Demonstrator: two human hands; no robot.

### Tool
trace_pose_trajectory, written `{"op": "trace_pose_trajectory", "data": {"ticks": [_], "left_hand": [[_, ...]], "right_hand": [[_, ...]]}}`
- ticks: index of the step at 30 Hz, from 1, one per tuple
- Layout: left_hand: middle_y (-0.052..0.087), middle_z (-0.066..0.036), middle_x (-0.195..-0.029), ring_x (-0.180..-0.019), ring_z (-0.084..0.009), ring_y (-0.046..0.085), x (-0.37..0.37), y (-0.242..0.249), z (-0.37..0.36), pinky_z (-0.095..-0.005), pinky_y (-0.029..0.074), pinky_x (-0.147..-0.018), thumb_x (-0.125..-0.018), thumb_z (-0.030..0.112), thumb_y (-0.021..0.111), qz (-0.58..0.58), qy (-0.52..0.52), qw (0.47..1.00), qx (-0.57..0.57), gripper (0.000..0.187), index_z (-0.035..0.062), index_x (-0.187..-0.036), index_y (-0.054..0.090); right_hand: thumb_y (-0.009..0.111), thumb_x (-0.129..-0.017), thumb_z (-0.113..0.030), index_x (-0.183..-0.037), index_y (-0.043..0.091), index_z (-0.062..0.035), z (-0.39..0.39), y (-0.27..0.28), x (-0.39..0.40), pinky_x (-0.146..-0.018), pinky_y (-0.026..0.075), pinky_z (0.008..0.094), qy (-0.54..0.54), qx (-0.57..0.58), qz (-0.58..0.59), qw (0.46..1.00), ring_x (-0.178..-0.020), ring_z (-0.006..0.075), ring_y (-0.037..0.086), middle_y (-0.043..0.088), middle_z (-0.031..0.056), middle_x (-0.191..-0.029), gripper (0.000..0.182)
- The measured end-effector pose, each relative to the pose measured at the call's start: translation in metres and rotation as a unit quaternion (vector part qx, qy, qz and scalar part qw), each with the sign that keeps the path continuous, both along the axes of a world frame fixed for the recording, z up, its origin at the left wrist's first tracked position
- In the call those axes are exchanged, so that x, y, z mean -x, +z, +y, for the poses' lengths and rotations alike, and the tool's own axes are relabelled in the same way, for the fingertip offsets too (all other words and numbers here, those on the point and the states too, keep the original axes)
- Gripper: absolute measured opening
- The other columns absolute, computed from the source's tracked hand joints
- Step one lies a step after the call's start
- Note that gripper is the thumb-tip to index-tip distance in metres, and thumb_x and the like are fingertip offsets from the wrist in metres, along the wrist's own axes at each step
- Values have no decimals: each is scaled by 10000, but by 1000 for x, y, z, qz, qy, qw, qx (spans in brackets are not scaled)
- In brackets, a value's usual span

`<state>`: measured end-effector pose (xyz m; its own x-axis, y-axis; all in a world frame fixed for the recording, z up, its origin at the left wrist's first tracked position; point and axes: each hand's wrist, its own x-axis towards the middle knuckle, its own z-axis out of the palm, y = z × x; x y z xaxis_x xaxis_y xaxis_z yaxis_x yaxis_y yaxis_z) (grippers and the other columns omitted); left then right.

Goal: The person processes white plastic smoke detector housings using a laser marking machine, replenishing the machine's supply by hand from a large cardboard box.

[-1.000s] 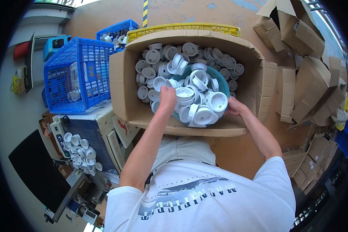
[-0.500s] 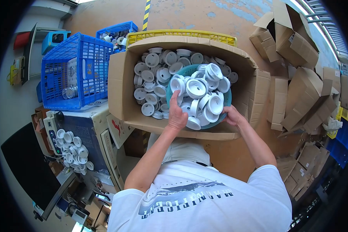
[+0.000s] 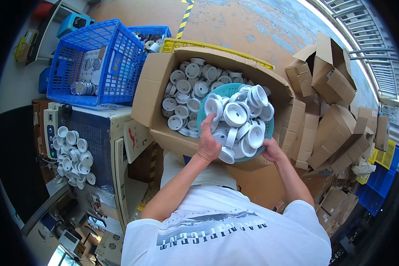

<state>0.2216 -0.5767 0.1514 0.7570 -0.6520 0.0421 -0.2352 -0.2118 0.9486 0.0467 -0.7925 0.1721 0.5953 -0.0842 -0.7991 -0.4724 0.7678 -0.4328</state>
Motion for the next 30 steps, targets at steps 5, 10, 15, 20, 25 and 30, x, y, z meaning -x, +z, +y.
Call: {"op": "trace_pose_trajectory", "data": {"ticks": [5, 10, 15, 20, 25, 30], "left_hand": [[395, -282, -1340, -1215, -457, 390, -10, 31, 54, -453, 294, -1117, -566, -35, 458, -22, 49, 997, 54, 791, -148, -1338, 330], [398, -310, -1340, -1250, -469, 386, -21, 66, 140, -451, 264, -1144, -573, -13, 429, -46, 168, 983, 66, 805, -157, -1357, 316], [377, -302, -1358, -1265, -461, 362, -30, 97, 254, -453, 242, -1146, -588, -16, 440, -54, 286, 950, 109, 799, -149, -1366, 316], [342, -293, -1378, -1297, -453, 335, -30, 112, 373, -445, 215, -1170, -614, -12, 435, -73, 409, 902, 120, 814, -128, -1402, 265], [345, -291, -1380, -1299, -457, 337, -53, 117, 489, -449, 215, -1170, -636, -6, 434, -112, 505, 846, 129, 805, -126, -1411, 247], [371, -288, -1390, -1309, -418, 371, -84, 102, 568, -425, 236, -1160, -655, -20, 385, -94, 589, 787, 159, 774, -117, -1414, 272]], "right_hand": [[595, -793, -52, -1295, 508, -25, 35, 48, -34, -897, 574, 452, 90, 42, -17, 995, -1088, 261, 647, 601, 119, -1223, 510], [545, -771, -42, -1263, 511, 0, 109, 101, -103, -801, 597, 490, 138, 68, 8, 988, -989, 284, 677, 614, 135, -1149, 495], [545, -841, -65, -1265, 518, 33, 189, 125, -179, -812, 603, 439, 301, 82, -46, 949, -994, 268, 684, 628, 134, -1169, 436], [511, -813, -4, -1155, 589, 31, 305, 137, -257, -829, 586, 434, 383, 86, -56, 918, -993, 270, 678, 654, 138, -1091, 352], [484, -790, -32, -1112, 572, 40, 433, 153, -338, -642, 588, 415, 485, 103, -13, 868, -789, 265, 691, 648, 144, -965, 341], [484, -811, -61, -1093, 557, 66, 540, 172, -406, -783, 595, 496, 542, 129, -4, 831, -856, 317, 692, 636, 179, -1013, 318]]}}
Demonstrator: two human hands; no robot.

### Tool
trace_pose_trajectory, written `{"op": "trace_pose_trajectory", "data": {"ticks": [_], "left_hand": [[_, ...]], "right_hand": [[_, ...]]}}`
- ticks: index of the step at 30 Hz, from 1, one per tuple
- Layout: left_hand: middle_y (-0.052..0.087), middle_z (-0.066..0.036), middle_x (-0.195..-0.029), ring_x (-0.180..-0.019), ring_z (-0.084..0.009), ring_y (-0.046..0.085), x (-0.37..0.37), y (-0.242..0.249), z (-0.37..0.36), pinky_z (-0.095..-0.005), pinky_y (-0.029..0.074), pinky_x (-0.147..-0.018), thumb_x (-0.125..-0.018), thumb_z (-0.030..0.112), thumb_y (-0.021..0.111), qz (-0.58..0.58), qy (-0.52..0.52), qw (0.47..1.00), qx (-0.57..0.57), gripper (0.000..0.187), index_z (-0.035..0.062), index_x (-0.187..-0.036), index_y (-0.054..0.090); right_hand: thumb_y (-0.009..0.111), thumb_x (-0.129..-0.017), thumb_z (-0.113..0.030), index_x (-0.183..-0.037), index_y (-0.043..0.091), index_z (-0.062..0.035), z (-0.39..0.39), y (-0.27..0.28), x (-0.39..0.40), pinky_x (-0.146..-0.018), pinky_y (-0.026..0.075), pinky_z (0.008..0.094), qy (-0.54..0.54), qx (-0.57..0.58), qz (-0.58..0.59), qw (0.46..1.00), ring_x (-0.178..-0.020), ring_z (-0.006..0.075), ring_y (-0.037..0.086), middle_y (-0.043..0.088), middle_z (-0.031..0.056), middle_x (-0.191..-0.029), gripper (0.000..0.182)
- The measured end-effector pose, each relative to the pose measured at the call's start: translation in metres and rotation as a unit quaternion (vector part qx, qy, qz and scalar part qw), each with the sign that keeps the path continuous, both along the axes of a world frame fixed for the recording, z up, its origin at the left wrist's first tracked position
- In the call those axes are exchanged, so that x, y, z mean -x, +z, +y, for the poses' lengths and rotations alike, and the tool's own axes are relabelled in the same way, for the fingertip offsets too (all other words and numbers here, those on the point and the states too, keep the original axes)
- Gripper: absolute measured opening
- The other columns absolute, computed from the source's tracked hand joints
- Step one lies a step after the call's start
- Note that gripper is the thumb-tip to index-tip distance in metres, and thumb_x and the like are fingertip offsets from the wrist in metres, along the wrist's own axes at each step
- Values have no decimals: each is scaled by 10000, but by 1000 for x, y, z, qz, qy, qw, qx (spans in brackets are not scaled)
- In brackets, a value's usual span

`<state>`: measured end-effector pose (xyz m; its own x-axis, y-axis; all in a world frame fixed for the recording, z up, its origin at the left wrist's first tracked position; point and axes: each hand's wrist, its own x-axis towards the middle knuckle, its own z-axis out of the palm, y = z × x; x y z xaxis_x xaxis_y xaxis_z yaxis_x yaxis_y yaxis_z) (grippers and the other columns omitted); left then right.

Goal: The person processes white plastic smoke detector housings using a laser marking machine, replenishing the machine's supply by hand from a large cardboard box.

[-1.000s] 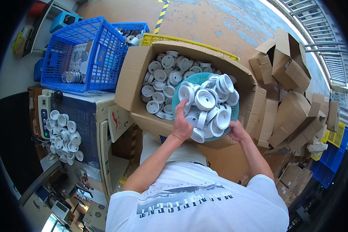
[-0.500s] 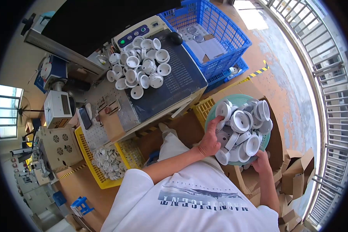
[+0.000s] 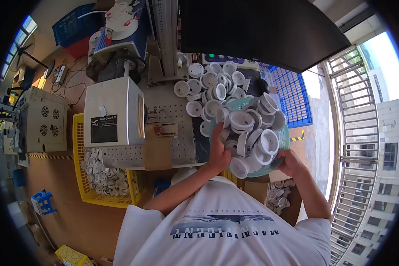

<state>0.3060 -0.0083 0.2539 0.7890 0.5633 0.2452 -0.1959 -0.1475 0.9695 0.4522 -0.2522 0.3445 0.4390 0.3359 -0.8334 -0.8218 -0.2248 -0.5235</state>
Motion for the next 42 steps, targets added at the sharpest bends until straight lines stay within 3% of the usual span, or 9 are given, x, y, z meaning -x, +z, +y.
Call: {"op": "trace_pose_trajectory", "data": {"ticks": [5, 12, 19, 24, 31, 34, 36, 41, 42], "left_hand": [[439, -260, -1367, -1239, -370, 474, -28, -2, 53, -416, 358, -1080, -736, 64, 371, 43, 39, 993, 102, 678, -109, -1391, 349], [551, -217, -1267, -1136, -319, 549, -58, -19, 112, -389, 432, -978, -802, 71, 356, 126, 115, 953, 249, 584, -102, -1357, 405], [557, -236, -1224, -1147, -318, 542, -49, -118, 145, -376, 402, -1016, -762, 27, 355, 129, 234, 945, 189, 553, -118, -1283, 469], [550, -269, -1225, -1139, -369, 551, -34, -108, 161, -417, 370, -1060, -772, 104, 424, 202, 215, 948, 122, 545, -153, -1251, 466], [499, -227, -1351, -1251, -341, 509, -29, -101, 158, -408, 362, -1072, -892, 75, 567, 179, 173, 967, 60, 358, -38, -1230, 600], [455, -247, -1387, -1297, -377, 454, -28, -126, 154, -416, 330, -1097, -838, 15, 511, 145, 185, 954, 185, 522, -60, -1353, 465], [437, -270, -1380, -1302, -406, 427, -19, -146, 156, -419, 297, -1117, -760, -38, 434, 149, 204, 967, -12, 652, -93, -1404, 349], [452, -291, -1354, -1298, -419, 420, -16, -168, 143, -420, 256, -1133, -729, -25, 414, 260, 238, 936, -23, 651, -127, -1370, 365], [468, -290, -1336, -1299, -416, 419, -18, -163, 143, -422, 251, -1133, -736, -13, 428, 266, 252, 930, -4, 636, -127, -1358, 372]], "right_hand": [[513, -813, -56, -1150, 490, 77, 81, 41, -55, -843, 594, 507, 72, 100, 24, 992, -863, 326, 688, 600, 189, -1075, 363], [514, -834, -78, -1244, 405, 64, 141, 70, -104, -735, 632, 402, 168, 186, 41, 967, -874, 326, 685, 557, 216, -1102, 448], [516, -832, -86, -1271, 384, 29, 188, 74, -133, -646, 616, 352, 211, 260, 48, 941, -843, 320, 678, 563, 234, -1126, 473], [535, -780, -67, -1088, 564, 81, 203, 89, -130, -585, 606, 354, 240, 331, -56, 911, -765, 293, 676, 608, 211, -965, 342], [535, -767, -62, -1109, 543, 95, 208, 99, -131, -554, 603, 369, 276, 338, -62, 898, -721, 311, 676, 606, 209, -963, 376], [510, -753, -40, -1111, 525, 105, 205, 97, -130, -493, 577, 351, 276, 381, -117, 874, -661, 308, 667, 605, 226, -955, 386], [508, -754, -40, -1121, 522, 102, 201, 100, -131, -511, 582, 353, 296, 384, -115, 867, -689, 308, 671, 604, 229, -968, 394], [501, -755, -33, -1155, 509, 93, 209, 114, -129, -526, 583, 354, 324, 371, -114, 863, -710, 298, 669, 603, 227, -978, 419], [503, -748, -30, -1136, 494, 90, 204, 109, -128, -446, 524, 339, 295, 369, -136, 871, -602, 274, 620, 567, 200, -905, 406]]}}
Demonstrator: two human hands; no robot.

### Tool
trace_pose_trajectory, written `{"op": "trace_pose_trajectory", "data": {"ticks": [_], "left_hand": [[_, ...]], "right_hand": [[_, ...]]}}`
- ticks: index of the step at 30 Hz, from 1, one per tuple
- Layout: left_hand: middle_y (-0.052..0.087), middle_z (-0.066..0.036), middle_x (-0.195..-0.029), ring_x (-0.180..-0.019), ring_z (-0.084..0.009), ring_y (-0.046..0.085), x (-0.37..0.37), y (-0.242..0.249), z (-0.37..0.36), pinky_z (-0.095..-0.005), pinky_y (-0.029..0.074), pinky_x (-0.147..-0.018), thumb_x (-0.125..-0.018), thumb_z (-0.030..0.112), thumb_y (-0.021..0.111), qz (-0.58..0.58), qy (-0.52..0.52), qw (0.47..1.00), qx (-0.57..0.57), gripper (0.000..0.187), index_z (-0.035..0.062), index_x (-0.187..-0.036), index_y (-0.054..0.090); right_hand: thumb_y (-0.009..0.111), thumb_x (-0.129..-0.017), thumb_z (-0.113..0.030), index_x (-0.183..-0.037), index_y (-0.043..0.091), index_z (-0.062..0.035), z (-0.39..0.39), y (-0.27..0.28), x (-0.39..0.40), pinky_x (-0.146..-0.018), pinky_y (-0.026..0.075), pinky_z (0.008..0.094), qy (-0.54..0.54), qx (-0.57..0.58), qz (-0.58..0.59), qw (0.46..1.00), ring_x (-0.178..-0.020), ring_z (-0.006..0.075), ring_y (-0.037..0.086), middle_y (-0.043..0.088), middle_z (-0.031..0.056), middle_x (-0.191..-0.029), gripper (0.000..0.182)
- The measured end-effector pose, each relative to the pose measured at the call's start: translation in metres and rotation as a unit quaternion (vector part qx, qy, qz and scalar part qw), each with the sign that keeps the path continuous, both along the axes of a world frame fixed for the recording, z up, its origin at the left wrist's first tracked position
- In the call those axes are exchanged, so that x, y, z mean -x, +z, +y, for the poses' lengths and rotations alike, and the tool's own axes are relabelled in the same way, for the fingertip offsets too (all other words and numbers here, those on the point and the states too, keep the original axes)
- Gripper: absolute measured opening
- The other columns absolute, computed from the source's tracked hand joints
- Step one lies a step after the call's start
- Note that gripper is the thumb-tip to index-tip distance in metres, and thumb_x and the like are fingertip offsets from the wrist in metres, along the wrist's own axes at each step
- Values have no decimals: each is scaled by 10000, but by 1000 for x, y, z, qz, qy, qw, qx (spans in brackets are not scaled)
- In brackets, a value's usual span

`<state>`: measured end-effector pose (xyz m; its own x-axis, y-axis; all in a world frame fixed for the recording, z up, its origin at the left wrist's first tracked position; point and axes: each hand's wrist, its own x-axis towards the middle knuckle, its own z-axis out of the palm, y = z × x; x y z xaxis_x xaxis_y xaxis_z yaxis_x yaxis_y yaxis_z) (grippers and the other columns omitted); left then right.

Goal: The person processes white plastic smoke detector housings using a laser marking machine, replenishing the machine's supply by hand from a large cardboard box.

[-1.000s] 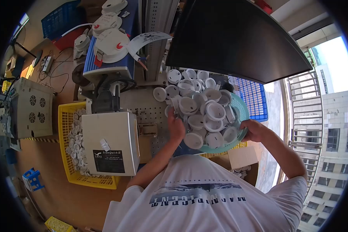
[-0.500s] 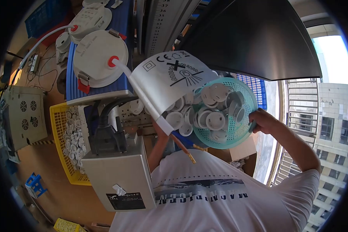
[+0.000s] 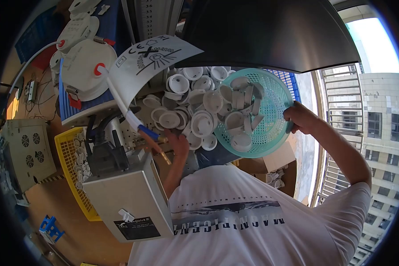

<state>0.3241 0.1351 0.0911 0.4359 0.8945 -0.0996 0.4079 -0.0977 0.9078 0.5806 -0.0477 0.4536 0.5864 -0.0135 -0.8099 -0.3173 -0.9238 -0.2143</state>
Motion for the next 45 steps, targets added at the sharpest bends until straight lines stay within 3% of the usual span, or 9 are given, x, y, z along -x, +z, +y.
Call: {"op": "trace_pose_trajectory", "data": {"ticks": [4, 6, 15, 20, 31, 34, 36, 39, 45], "left_hand": [[378, -346, -1383, -1344, -472, 332, -1, 35, 15, -455, 181, -1168, -734, 25, 449, -152, -67, 978, 126, 642, -177, -1335, 350], [511, -302, -1240, -1206, -452, 456, 8, 6, 11, -443, 291, -1092, -753, 12, 438, -92, -93, 991, -39, 511, -144, -1240, 452], [490, -306, -1240, -1196, -478, 437, 9, 34, 14, -431, 285, -1097, -717, 4, 435, -115, -139, 982, -50, 537, -136, -1235, 446], [449, -306, -1290, -1213, -485, 406, 13, 51, 15, -473, 273, -1098, -713, 7, 440, -107, -166, 978, -66, 534, -118, -1232, 462], [355, -325, -1371, -1306, -466, 351, 42, 74, 21, -482, 246, -1139, -714, -31, 458, -61, -155, 986, -9, 626, -168, -1311, 326], [352, -323, -1382, -1328, -456, 342, 53, 75, 23, -470, 233, -1156, -721, -21, 452, -52, -177, 982, -29, 651, -157, -1338, 297], [371, -322, -1375, -1319, -448, 361, 59, 76, 24, -472, 239, -1155, -726, -10, 437, -34, -190, 981, -35, 633, -156, -1330, 318], [392, -318, -1360, -1319, -442, 366, 66, 74, 25, -474, 244, -1153, -730, -4, 424, -32, -192, 981, -16, 616, -154, -1321, 334], [488, -301, -1251, -1204, -427, 477, 80, 90, 23, -470, 348, -1072, -746, 1, 413, 3, -203, 979, -21, 574, -106, -1309, 386]], "right_hand": [[493, -743, -20, -1105, 519, 85, -14, -1, 1, -411, 506, 327, -6, 27, -39, 999, -545, 258, 610, 571, 188, -878, 377], [488, -751, -17, -1120, 548, 81, -18, 1, 0, -463, 553, 339, 0, 54, -34, 998, -606, 272, 655, 612, 203, -928, 386], [489, -790, -20, -1136, 581, 80, -26, 13, 13, -428, 544, 307, 11, 55, -90, 994, -567, 237, 662, 649, 190, -911, 371], [484, -843, -13, -1394, 379, 39, -32, 12, 11, -443, 563, 300, 34, 65, -142, 987, -650, 251, 695, 636, 224, -1053, 563], [475, -771, 1, -1548, 95, -31, -61, -23, 25, -411, 528, 343, 36, 99, -277, 955, -565, 251, 666, 628, 264, -1128, 865], [493, -761, -2, -1539, 116, -5, -97, -54, 23, -623, 589, 405, 120, 148, -354, 916, -791, 331, 700, 579, 284, -1230, 864], [519, -752, -6, -1529, 138, 17, -105, -60, 35, -942, 509, 444, 153, 152, -431, 876, -1116, 412, 599, 477, 302, -1363, 866], [538, -750, -14, -1524, 159, 25, -110, -57, 50, -1117, 341, 434, 59, 94, -397, 911, -1313, 444, 417, 381, 301, -1448, 862], [535, -773, -9, -1518, 126, 57, -179, -94, 63, -1089, 381, 423, -35, 20, -421, 906, -1326, 472, 409, 342, 357, -1460, 852]]}}
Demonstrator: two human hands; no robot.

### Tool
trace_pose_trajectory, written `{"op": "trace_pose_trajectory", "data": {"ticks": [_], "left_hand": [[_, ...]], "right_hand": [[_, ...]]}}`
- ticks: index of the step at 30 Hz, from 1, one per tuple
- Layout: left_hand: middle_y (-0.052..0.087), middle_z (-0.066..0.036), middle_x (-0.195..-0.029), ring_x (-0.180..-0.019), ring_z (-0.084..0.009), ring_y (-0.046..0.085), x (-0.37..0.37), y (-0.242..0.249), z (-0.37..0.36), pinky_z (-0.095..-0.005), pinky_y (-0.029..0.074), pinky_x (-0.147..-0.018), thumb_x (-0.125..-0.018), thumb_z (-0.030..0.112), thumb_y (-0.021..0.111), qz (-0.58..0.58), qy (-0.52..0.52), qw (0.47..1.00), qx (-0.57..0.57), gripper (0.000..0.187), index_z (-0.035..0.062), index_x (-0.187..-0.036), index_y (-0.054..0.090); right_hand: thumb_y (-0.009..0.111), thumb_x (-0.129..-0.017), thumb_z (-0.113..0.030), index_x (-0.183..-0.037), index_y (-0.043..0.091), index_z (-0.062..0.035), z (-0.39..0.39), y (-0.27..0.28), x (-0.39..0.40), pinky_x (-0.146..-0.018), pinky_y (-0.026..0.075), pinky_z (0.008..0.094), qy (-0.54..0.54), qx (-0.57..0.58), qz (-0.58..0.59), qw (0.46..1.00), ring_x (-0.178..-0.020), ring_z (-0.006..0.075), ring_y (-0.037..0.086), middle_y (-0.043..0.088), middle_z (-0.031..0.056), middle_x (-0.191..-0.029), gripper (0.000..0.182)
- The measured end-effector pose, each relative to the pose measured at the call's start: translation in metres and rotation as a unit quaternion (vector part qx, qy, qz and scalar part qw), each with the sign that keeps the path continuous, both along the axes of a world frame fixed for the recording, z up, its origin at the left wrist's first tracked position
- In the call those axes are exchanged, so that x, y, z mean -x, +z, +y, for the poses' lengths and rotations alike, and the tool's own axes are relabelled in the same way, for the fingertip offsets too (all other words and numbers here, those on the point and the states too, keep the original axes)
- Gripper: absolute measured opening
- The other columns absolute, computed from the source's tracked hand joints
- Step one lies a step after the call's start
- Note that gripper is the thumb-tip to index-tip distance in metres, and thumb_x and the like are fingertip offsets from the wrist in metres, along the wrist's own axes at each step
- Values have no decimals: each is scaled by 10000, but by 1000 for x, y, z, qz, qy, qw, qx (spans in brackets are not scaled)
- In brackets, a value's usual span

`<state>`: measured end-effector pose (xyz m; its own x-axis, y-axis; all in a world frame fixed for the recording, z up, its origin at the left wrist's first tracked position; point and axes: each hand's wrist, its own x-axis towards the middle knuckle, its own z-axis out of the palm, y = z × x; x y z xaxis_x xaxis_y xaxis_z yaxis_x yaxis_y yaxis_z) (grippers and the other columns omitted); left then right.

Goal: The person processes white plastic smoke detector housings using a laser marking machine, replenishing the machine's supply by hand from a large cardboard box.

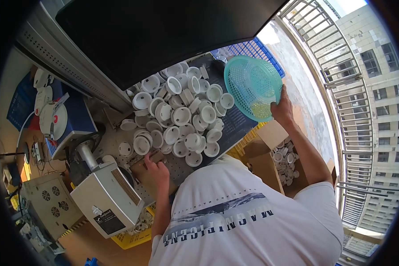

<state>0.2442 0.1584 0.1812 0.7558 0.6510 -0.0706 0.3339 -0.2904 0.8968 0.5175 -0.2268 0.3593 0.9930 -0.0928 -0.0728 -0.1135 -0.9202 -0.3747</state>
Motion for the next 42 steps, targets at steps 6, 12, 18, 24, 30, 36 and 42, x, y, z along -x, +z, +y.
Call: {"op": "trace_pose_trajectory", "data": {"ticks": [6, 12, 18, 24, 30, 36, 42], "left_hand": [[500, -292, -1221, -1120, -414, 530, 11, -2, -2, -461, 386, -1031, -764, 14, 406, 41, -75, 996, -28, 518, -88, -1271, 431], [543, -270, -1193, -1104, -412, 547, 19, -16, -11, -464, 411, -1020, -743, 9, 397, 54, -126, 985, -107, 514, -85, -1242, 470], [573, -241, -1194, -1095, -396, 567, 52, -24, -47, -453, 441, -993, -713, 19, 389, 94, -141, 983, -78, 503, -85, -1180, 543], [640, -198, -1025, -955, -339, 618, 87, -8, -114, -399, 492, -888, -732, -34, 428, 96, -95, 990, -41, 370, -39, -1061, 599], [683, -164, -848, -736, -309, 653, 133, -13, -118, -366, 530, -732, -734, -43, 416, 173, -125, 976, -29, 302, -23, -927, 648], [633, -255, -734, -753, -447, 594, 250, -108, -98, -510, 486, -707, -752, 74, 525, 252, -169, 953, -8, 180, -51, -791, 649], [609, -307, -757, -743, -463, 596, 273, -82, -43, -496, 494, -677, -750, 79, 564, 352, -45, 934, 34, 162, -69, -717, 620]], "right_hand": [[544, -803, -47, -1449, 338, 20, -47, 9, 40, -665, 577, 432, -182, -197, 55, 962, -883, 310, 678, 639, 223, -1076, 681], [570, -774, -82, -997, 547, -58, -192, -52, 144, -444, 389, 281, -394, -480, -47, 783, -615, 161, 541, 574, 56, -827, 226], [570, -807, -123, -993, 492, -74, -316, -176, 305, -527, 485, 272, -633, -526, -159, 546, -705, 206, 576, 584, 85, -928, 208], [609, -885, -477, -1211, 451, 58, -299, -205, 344, -602, 580, 298, -690, -607, -17, 394, -704, 218, 596, 558, 127, -976, 646], [592, -904, -378, -841, 613, -28, -189, -182, 282, -553, 513, 300, -288, -511, 335, 737, -610, 160, 609, 586, 59, -683, 356], [579, -898, -362, -887, 658, 51, -83, -270, 302, -762, 501, 470, 97, 12, 404, 910, -826, 363, 672, 682, 232, -848, 421], [579, -936, -363, -766, 642, 50, -22, -207, 318, -672, 493, 422, 132, -84, 533, 832, -689, 368, 623, 634, 268, -743, 452]]}}
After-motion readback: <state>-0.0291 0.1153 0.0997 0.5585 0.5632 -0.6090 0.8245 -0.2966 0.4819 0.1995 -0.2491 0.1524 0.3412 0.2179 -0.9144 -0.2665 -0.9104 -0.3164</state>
